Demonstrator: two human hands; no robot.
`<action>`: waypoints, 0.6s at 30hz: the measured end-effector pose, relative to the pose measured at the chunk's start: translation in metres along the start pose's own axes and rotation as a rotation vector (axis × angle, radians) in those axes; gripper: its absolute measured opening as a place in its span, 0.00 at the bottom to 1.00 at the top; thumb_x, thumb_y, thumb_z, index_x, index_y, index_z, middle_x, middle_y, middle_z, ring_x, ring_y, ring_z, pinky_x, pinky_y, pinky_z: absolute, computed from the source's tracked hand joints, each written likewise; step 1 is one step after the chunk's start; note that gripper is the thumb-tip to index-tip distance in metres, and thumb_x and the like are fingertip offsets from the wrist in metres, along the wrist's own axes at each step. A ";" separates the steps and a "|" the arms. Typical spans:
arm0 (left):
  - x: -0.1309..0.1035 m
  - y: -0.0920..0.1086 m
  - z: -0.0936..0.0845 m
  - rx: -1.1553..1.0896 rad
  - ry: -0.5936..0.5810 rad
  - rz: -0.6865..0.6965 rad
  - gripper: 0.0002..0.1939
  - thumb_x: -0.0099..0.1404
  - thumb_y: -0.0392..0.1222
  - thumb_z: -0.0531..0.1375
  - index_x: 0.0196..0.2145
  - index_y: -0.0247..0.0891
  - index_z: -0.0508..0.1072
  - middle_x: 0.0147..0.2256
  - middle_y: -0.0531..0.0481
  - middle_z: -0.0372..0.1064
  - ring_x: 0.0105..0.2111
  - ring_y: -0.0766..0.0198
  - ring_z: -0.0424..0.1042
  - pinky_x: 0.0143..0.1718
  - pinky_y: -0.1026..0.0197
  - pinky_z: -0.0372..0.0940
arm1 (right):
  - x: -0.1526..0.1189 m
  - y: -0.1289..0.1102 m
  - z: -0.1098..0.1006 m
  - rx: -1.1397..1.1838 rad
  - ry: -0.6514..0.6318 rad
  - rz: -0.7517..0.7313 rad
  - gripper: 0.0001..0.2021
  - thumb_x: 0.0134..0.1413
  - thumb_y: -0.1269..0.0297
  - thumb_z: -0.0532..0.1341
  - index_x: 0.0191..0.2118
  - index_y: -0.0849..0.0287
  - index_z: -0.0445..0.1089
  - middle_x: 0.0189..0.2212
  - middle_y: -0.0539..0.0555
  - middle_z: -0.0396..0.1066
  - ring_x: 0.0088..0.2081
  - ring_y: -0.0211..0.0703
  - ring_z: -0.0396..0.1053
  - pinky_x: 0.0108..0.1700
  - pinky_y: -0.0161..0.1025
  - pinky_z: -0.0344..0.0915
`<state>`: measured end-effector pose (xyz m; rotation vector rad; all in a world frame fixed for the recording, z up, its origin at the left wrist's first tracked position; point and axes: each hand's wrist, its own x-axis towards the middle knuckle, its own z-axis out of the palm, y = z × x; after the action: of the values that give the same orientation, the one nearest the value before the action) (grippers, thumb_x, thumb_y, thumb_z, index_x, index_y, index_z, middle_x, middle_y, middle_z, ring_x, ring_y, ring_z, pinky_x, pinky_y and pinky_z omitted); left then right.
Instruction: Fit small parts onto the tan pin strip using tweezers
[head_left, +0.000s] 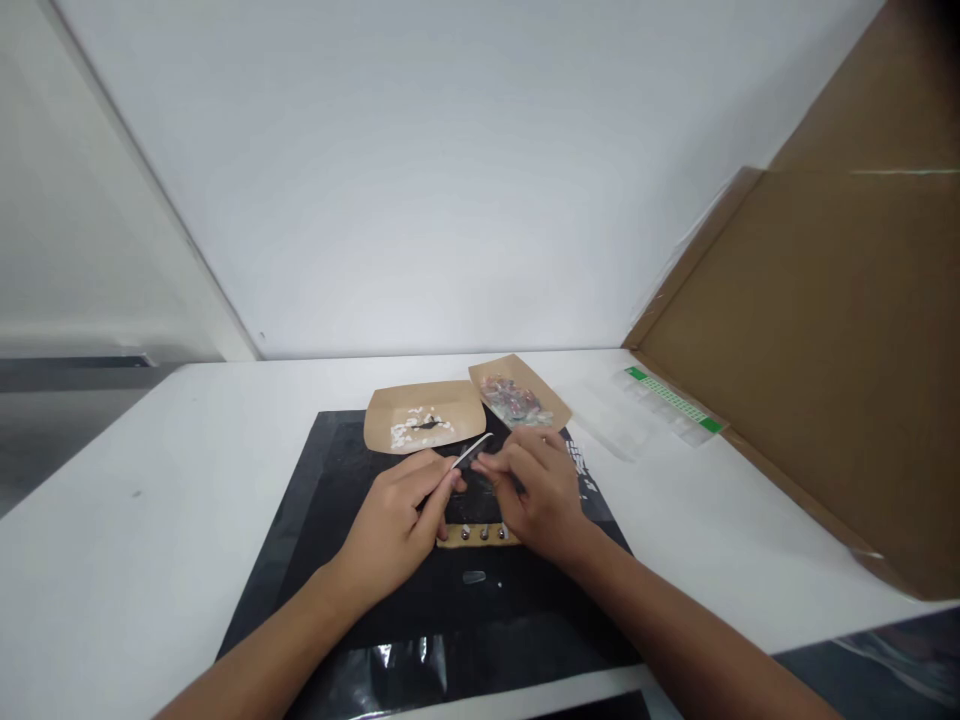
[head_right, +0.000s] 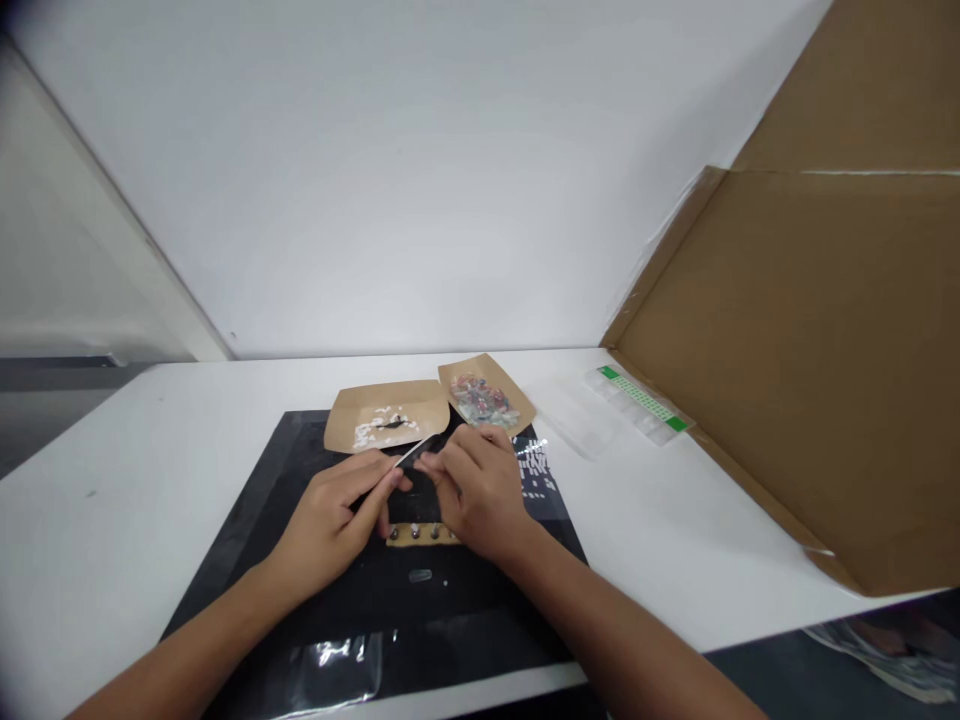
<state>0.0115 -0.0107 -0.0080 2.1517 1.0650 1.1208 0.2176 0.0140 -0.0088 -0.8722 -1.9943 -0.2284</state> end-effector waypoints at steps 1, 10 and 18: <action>0.000 0.000 0.000 0.000 -0.004 -0.002 0.15 0.77 0.39 0.52 0.37 0.36 0.76 0.29 0.49 0.74 0.30 0.63 0.76 0.41 0.61 0.69 | 0.000 0.000 0.000 0.006 -0.016 -0.009 0.07 0.61 0.73 0.63 0.33 0.56 0.67 0.25 0.48 0.65 0.30 0.40 0.64 0.41 0.43 0.59; 0.000 -0.001 0.001 -0.002 0.005 -0.003 0.15 0.77 0.39 0.52 0.37 0.36 0.76 0.29 0.50 0.74 0.30 0.64 0.76 0.41 0.61 0.68 | -0.002 0.000 0.001 -0.047 -0.009 0.007 0.09 0.62 0.73 0.62 0.31 0.56 0.66 0.24 0.47 0.64 0.30 0.39 0.64 0.42 0.43 0.59; 0.000 0.001 0.000 0.000 0.019 0.005 0.15 0.77 0.39 0.52 0.37 0.36 0.76 0.26 0.50 0.72 0.29 0.64 0.74 0.40 0.62 0.67 | -0.001 -0.002 0.001 -0.047 -0.006 0.000 0.08 0.61 0.73 0.63 0.32 0.56 0.66 0.25 0.48 0.66 0.30 0.40 0.64 0.42 0.43 0.59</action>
<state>0.0125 -0.0111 -0.0072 2.1487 1.0687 1.1450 0.2159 0.0122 -0.0097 -0.9038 -2.0020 -0.2741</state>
